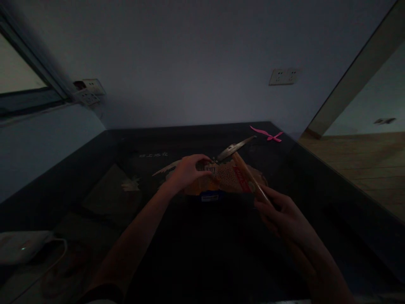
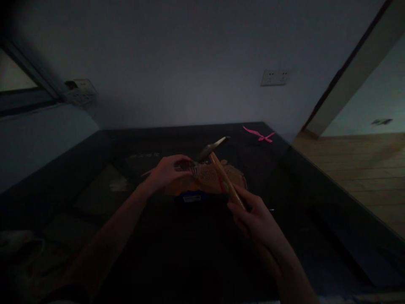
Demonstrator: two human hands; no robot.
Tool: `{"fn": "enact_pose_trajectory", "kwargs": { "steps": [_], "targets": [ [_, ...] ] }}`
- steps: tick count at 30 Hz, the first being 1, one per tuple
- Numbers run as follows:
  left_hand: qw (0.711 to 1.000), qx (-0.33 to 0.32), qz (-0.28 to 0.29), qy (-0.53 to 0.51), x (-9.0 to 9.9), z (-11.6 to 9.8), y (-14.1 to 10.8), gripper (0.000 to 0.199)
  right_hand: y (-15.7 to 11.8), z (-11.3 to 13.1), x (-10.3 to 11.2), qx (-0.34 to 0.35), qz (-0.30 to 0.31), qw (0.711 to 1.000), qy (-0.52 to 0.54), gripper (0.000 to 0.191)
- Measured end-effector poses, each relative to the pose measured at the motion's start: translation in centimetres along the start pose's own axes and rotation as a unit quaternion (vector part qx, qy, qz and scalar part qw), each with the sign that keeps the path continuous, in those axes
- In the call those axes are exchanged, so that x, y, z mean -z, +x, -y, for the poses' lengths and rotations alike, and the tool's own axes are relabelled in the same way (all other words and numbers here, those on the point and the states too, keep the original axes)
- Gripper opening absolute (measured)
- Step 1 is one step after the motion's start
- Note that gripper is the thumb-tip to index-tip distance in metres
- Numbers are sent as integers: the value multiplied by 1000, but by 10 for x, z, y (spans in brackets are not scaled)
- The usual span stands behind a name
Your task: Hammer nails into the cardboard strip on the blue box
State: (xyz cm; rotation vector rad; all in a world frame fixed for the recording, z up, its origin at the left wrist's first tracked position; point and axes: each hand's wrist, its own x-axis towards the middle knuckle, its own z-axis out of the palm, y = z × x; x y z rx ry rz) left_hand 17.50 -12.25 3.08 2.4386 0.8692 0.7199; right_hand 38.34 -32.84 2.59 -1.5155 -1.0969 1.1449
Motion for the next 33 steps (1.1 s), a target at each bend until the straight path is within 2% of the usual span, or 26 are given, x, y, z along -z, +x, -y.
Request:
{"fn": "enact_pose_trajectory", "kwargs": {
  "steps": [4, 8, 17, 27, 30, 33],
  "targets": [
    [998, 31, 5, -46, 14, 22, -12, 31, 0, -4, -3, 3, 10, 1000, 20, 62],
    [996, 67, 16, -48, 13, 34, -18, 23, -1, -3, -7, -10, 23, 1000, 17, 64],
    [997, 55, -11, -58, -5, 29, -11, 13, 4, -5, -9, 6, 19, 1000, -16, 61],
    [996, 86, -20, -24, -9, 31, -11, 18, 20, 12, -27, 13, 118, 993, -11, 61],
    [996, 80, -21, -20, -11, 32, -11, 15, 23, 14, -31, 19, 126, 992, -20, 59],
    [996, 80, -21, -25, -12, 33, -12, 13, 21, 14, -31, 15, 110, 994, -12, 59]
  ]
}}
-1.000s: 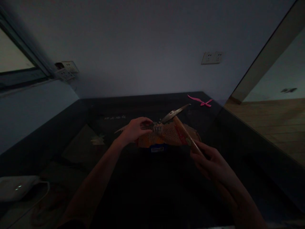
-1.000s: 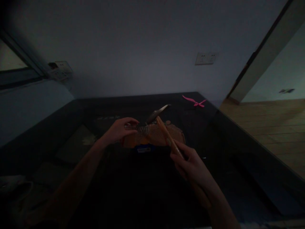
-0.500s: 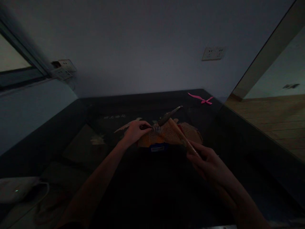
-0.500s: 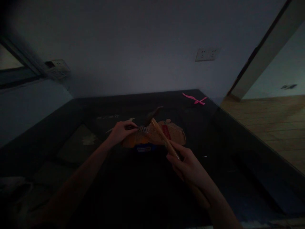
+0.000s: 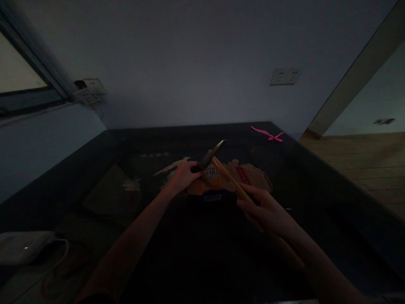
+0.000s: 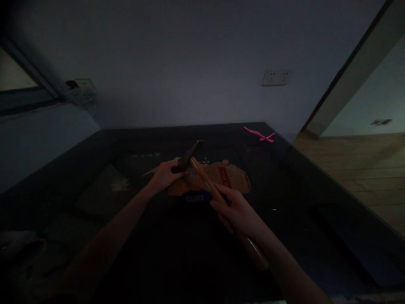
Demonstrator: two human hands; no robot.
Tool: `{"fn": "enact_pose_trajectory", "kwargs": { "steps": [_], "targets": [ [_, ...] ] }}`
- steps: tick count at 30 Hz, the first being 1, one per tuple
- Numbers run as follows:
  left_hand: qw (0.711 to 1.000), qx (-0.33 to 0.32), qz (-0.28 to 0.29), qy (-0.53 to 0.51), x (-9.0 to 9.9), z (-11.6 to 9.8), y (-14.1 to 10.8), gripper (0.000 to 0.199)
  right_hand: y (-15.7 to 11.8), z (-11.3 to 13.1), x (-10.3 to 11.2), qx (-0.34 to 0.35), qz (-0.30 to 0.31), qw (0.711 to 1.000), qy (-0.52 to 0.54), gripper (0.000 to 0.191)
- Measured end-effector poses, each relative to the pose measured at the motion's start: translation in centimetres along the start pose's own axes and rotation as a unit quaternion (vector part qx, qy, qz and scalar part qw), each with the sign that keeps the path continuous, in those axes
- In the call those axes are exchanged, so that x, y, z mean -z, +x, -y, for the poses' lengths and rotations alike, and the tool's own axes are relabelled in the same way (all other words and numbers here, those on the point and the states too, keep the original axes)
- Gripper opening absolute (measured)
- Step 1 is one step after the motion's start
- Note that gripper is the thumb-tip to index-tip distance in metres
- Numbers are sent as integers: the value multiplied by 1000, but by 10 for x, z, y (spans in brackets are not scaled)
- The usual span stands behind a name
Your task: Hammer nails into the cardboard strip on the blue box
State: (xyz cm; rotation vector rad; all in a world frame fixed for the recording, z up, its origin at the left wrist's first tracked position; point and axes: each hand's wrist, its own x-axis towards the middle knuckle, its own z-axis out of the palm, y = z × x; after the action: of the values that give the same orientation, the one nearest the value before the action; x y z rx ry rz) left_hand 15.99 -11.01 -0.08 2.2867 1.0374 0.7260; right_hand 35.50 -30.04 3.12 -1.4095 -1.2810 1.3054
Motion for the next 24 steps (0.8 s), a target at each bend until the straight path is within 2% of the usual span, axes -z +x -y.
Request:
{"fn": "enact_pose_trajectory", "kwargs": {
  "steps": [4, 10, 16, 21, 24],
  "targets": [
    [999, 5, 0, -31, -1, 1, 0, 15, -1, 0, -1, 3, -19, 1000, 9, 60],
    [1000, -12, -9, 18, -1, 2, 0, 14, 0, 1, -4, -1, -8, 1000, -10, 59],
    [1000, 3, 3, -13, -1, -1, 0, 14, -2, -2, -2, 3, -29, 1000, -3, 62],
    [1000, -20, 11, 11, 3, -4, -1, 13, -3, -4, 0, 5, -19, 1000, 8, 61],
    [997, -43, 47, -50, 11, -3, -1, 17, -14, -2, 4, 18, -66, 997, 40, 63]
  ]
}}
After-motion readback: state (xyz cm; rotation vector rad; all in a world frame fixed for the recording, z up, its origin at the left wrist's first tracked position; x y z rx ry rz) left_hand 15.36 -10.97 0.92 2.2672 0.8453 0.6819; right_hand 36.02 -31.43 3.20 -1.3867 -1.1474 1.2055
